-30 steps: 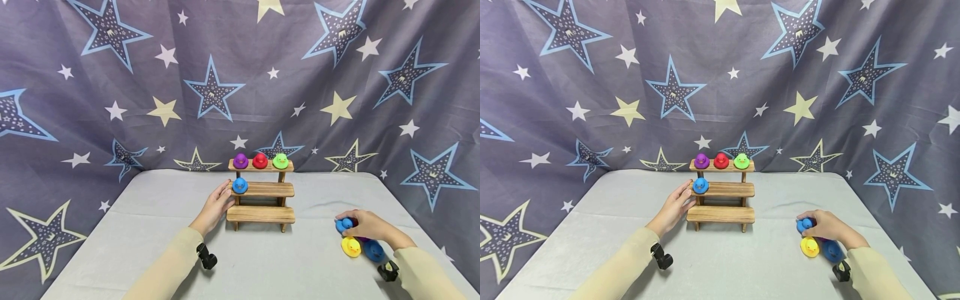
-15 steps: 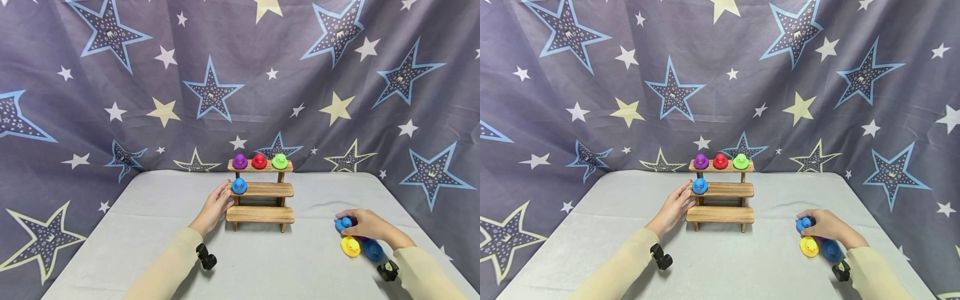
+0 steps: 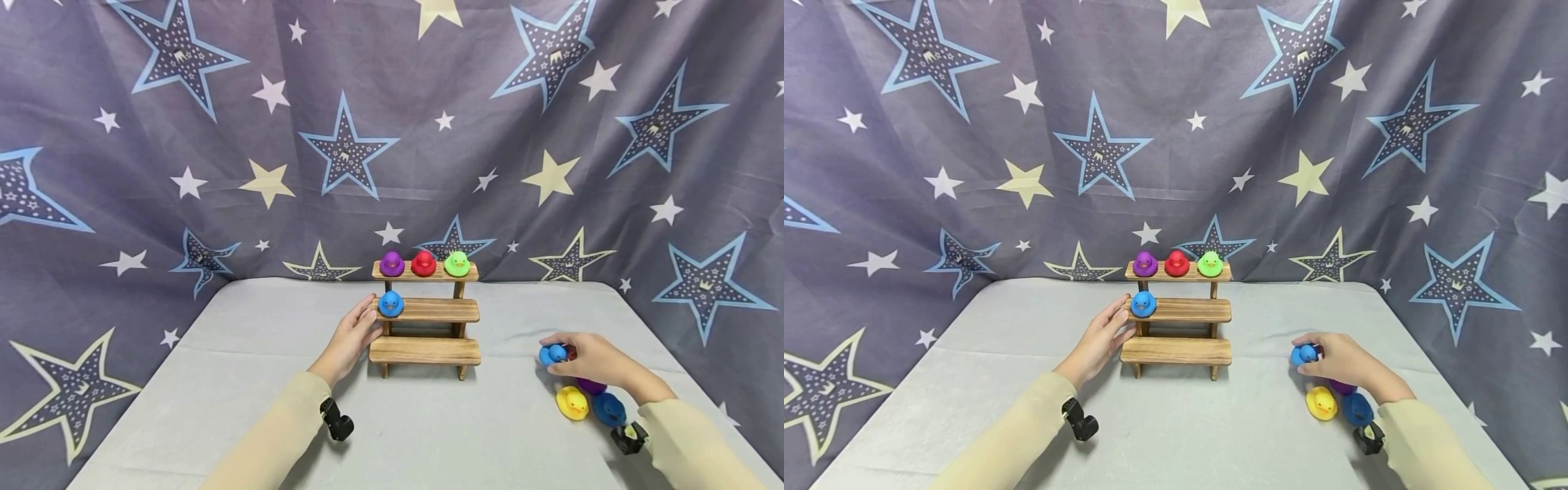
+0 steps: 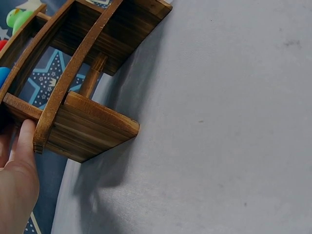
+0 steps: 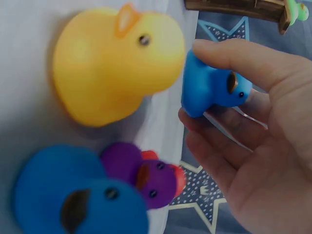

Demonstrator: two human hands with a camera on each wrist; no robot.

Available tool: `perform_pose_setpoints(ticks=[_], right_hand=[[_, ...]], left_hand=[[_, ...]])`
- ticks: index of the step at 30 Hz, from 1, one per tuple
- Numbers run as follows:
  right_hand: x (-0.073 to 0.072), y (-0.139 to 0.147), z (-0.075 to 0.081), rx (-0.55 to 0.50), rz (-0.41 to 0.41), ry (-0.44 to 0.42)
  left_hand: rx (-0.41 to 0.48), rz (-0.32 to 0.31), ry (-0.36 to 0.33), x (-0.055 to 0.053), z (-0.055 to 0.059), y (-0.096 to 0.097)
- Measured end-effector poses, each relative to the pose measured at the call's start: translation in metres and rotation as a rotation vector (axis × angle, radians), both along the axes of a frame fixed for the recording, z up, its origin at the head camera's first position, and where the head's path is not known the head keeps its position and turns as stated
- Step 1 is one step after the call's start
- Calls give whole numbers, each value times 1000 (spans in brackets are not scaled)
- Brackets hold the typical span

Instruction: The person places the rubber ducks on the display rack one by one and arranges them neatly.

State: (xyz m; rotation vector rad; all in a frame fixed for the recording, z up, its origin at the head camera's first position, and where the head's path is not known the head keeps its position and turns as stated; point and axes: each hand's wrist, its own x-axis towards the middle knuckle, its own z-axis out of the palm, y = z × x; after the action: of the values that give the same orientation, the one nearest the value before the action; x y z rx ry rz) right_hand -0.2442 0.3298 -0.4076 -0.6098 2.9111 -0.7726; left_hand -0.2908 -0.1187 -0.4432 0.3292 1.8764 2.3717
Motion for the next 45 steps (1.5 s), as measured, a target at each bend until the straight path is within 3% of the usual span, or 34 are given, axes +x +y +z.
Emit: perform_pose_setpoints(ticks=[15,26,45], right_hand=[[-1,-42,25,-68,77,226],[-8,-76,36,-112,101,270],[-28,-136,35,-281,165,296]], left_hand=[[-2,-2,3,0,0,0],[-6,-6,-1,0,1,-1],[-5,-10,4,0,0,-1]])
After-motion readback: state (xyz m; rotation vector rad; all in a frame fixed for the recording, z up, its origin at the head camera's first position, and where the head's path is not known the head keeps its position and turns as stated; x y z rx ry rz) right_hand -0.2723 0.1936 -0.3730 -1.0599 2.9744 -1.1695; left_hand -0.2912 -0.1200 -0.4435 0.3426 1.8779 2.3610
